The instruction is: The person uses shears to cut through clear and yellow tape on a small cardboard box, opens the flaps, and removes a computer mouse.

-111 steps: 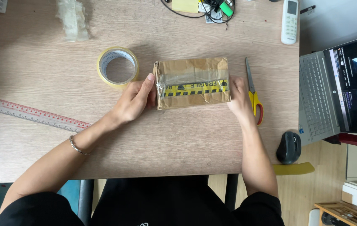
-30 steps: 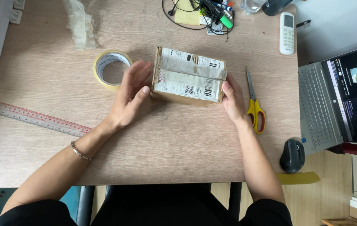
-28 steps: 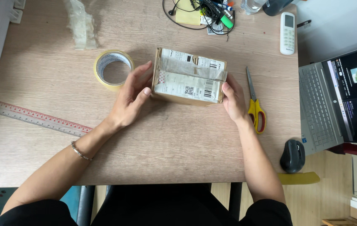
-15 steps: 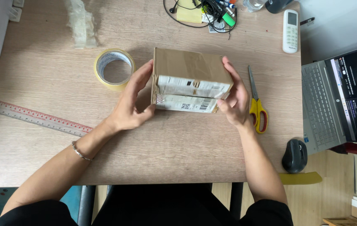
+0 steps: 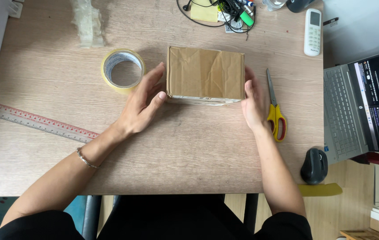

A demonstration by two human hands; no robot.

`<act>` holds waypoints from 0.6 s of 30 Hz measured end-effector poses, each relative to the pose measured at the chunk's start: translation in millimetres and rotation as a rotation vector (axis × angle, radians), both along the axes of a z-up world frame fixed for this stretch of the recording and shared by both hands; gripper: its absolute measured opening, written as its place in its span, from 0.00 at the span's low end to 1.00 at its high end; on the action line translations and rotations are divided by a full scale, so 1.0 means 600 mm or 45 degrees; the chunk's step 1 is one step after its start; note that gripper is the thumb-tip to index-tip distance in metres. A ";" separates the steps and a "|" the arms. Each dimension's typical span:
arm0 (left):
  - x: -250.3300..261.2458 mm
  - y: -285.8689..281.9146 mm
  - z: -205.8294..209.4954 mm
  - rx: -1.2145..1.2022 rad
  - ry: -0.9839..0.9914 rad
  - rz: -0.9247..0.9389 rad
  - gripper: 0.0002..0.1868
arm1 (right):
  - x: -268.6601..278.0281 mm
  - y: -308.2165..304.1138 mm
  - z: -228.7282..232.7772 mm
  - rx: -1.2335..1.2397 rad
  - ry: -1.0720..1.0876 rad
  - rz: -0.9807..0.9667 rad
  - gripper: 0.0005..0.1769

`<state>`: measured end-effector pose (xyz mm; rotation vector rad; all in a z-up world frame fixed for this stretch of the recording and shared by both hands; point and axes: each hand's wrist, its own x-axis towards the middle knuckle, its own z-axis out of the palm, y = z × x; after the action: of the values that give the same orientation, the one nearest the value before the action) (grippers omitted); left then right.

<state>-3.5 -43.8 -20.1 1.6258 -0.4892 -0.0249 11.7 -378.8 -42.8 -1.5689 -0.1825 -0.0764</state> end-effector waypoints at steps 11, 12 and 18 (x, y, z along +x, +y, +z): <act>0.007 0.008 0.015 0.082 -0.106 -0.075 0.41 | 0.008 -0.006 0.005 -0.084 0.017 0.168 0.46; 0.008 0.006 0.013 0.022 -0.156 -0.104 0.42 | 0.007 -0.004 0.010 -0.090 -0.049 0.181 0.49; 0.004 -0.001 0.020 -0.144 -0.160 -0.073 0.29 | 0.000 0.007 0.033 0.002 -0.164 0.274 0.60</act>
<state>-0.8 -44.6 -8.3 1.5079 -0.6229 0.0611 11.9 -374.4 -23.2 -1.5349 -0.4507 -0.0090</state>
